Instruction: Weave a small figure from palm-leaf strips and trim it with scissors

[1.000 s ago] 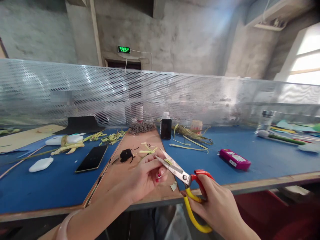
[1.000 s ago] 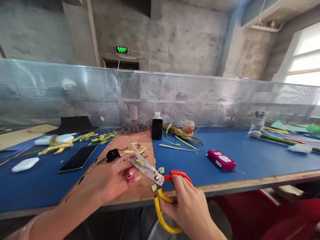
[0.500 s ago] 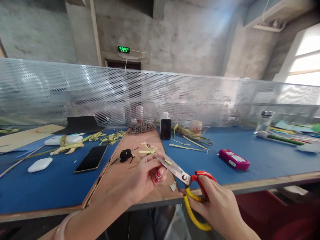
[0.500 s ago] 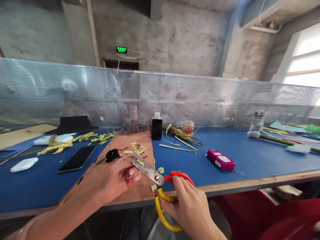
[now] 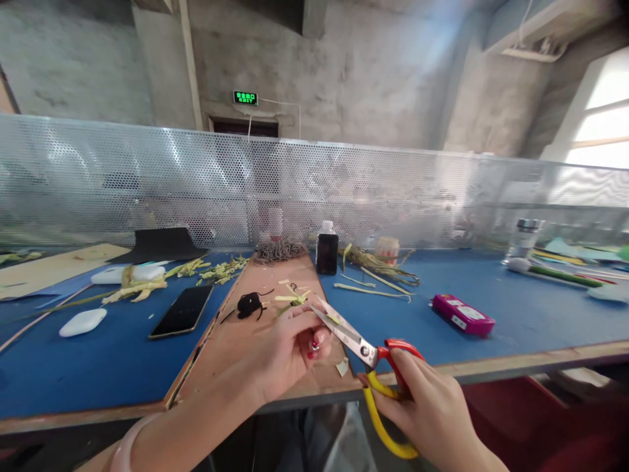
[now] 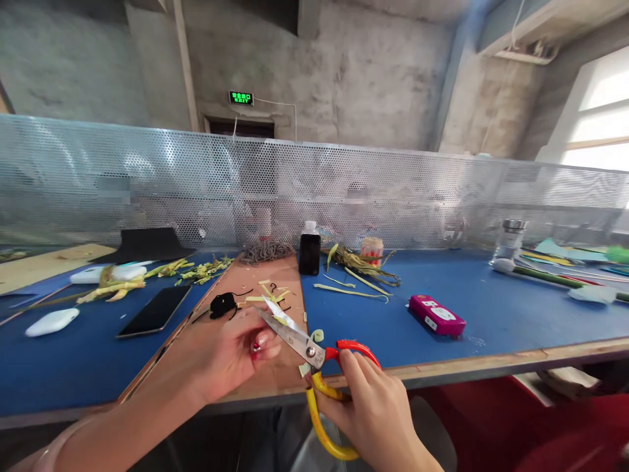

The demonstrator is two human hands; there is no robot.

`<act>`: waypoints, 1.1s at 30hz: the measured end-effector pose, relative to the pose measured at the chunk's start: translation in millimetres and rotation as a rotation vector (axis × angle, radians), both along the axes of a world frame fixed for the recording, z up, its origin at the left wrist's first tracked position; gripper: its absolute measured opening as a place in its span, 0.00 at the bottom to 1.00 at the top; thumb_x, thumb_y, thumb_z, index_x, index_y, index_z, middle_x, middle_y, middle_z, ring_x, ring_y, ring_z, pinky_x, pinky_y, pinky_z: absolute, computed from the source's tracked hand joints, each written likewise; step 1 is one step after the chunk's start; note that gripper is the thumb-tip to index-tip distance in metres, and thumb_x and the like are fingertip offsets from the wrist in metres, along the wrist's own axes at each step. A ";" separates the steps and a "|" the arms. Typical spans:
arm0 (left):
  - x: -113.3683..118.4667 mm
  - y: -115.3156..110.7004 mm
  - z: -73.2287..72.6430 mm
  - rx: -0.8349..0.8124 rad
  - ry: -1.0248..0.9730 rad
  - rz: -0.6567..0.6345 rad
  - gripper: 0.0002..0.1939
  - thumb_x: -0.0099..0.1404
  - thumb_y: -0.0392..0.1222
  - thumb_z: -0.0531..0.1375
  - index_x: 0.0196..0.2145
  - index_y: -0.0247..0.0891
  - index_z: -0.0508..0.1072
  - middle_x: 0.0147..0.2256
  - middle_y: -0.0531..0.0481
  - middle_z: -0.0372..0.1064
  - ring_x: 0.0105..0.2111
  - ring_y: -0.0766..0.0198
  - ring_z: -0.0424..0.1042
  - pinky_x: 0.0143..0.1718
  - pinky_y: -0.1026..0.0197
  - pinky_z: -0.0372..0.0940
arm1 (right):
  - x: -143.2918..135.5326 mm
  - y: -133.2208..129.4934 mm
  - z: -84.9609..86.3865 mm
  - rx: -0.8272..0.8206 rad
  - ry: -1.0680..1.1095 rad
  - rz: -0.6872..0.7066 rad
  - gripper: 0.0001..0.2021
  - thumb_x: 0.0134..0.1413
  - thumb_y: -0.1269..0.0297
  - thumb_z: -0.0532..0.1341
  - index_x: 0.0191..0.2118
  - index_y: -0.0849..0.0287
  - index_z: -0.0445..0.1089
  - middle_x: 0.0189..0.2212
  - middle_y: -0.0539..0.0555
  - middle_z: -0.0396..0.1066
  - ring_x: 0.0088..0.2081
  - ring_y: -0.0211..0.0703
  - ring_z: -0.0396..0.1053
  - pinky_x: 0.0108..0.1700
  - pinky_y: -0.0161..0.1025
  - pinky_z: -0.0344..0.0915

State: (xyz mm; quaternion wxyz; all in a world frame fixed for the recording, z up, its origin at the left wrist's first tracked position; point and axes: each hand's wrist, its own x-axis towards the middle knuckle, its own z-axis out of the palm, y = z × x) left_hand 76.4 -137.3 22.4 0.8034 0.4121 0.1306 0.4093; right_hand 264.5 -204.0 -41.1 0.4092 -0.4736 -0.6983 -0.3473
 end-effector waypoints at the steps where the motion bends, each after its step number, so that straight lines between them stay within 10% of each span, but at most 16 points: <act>1: 0.6 -0.3 0.5 0.000 -0.002 0.006 0.09 0.52 0.34 0.65 0.19 0.32 0.68 0.14 0.54 0.59 0.15 0.75 0.54 0.18 0.71 0.49 | 0.0 0.1 0.0 0.002 -0.003 -0.007 0.19 0.62 0.49 0.48 0.31 0.59 0.62 0.15 0.47 0.66 0.15 0.36 0.67 0.18 0.31 0.57; 33: 1.9 15.9 -7.7 0.036 0.136 0.150 0.08 0.53 0.33 0.63 0.20 0.32 0.67 0.18 0.54 0.59 0.19 0.74 0.57 0.19 0.70 0.52 | 1.6 10.3 -8.9 -0.088 0.088 -0.011 0.18 0.60 0.48 0.49 0.33 0.59 0.63 0.14 0.46 0.64 0.15 0.37 0.64 0.18 0.31 0.58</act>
